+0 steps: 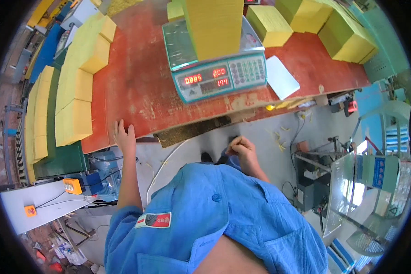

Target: Weighing and adjusting stacks of yellow paper on a scale to ensure consistent weight before stacking them on a conveyor or table.

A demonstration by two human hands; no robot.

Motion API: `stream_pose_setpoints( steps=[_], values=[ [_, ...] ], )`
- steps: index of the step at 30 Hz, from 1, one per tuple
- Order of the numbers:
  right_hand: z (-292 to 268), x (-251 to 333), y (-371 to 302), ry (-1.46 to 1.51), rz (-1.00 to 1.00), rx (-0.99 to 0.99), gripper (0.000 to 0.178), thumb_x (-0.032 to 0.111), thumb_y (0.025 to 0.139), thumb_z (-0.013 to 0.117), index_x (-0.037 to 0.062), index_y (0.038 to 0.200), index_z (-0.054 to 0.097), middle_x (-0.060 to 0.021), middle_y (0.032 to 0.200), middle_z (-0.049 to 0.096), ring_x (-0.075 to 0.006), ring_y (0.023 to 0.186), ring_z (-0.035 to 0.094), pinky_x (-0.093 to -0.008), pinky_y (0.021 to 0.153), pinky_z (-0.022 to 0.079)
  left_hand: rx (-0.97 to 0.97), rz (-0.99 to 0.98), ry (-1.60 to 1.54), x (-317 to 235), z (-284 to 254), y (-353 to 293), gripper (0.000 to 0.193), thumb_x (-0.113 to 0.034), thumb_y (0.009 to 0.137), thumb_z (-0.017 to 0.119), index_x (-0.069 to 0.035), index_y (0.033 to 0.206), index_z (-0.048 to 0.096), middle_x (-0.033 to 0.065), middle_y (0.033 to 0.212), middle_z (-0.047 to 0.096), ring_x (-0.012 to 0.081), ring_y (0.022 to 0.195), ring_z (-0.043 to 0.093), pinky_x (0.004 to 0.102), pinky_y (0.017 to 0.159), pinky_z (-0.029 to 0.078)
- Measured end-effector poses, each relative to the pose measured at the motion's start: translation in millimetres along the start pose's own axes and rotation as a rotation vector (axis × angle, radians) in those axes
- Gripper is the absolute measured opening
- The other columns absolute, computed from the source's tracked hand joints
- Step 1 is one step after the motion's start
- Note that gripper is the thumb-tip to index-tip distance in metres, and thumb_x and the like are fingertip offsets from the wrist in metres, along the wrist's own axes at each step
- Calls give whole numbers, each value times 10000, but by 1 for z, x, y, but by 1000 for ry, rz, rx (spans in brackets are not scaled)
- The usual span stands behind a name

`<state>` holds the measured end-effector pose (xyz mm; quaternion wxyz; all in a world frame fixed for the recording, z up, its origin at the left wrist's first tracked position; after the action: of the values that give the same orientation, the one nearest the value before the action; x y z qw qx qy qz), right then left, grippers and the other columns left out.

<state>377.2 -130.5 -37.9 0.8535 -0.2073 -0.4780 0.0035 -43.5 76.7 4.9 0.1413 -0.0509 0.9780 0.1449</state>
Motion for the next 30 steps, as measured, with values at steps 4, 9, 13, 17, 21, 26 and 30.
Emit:
stream_pose_setpoints(
  steps=[4,9,13,17,21,26,30],
  values=[
    [-25,36,15,-196,-61,-63,76,10,802,512,9,816,586,-101,784,634,-179,724,597,-299,681,485,37,-169,-500,-33,-10,19,404,-208,915,586,2,1261,589,170,1290,597,277,1211,553,381,1037,404],
    [-85,163,28,-419,-425,-278,140,-8,775,468,5,825,598,-58,740,571,-140,673,544,-270,639,460,-5,-18,-916,-137,-44,62,245,-112,940,607,29,1137,642,105,1140,667,164,1047,625,272,924,476],
    [-162,239,67,-456,-590,-489,131,37,890,475,31,943,595,-37,808,578,-103,674,515,-239,613,425,-34,99,-894,-200,-54,127,179,-68,927,614,24,1072,666,112,1058,694,144,990,646,269,870,503],
    [-247,263,103,-440,-714,-688,132,41,904,499,25,982,605,-27,822,579,-91,669,504,-235,608,421,-12,303,-826,-258,-20,219,191,-159,905,621,-14,1007,694,140,993,703,220,928,681,316,821,521],
    [-267,254,118,-550,-695,-910,145,23,895,491,21,971,614,-30,816,584,-89,624,499,-219,538,404,72,574,-798,-318,41,296,215,-219,861,626,-34,943,702,160,944,690,303,893,668,377,773,518],
    [-265,253,116,-565,-719,-963,135,23,889,499,22,955,616,-24,781,582,-82,605,507,-208,510,398,93,820,-673,-379,118,345,191,-199,771,673,-45,883,686,156,890,668,339,870,638,439,766,506],
    [-267,249,111,-569,-664,-1032,137,18,892,498,28,957,618,-17,760,577,-74,583,502,-199,489,393,176,888,-436,-400,158,358,236,-219,745,717,-59,909,658,128,943,646,321,913,624,435,781,505]
  ],
)
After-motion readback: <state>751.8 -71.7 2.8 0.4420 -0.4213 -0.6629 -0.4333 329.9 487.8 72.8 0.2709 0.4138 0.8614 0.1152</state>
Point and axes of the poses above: each hand's wrist, its own y-axis towards the middle knuckle, its own z-axis out of the palm, x = y × z, the point moved 9 cm from there along y, towards the middle knuckle
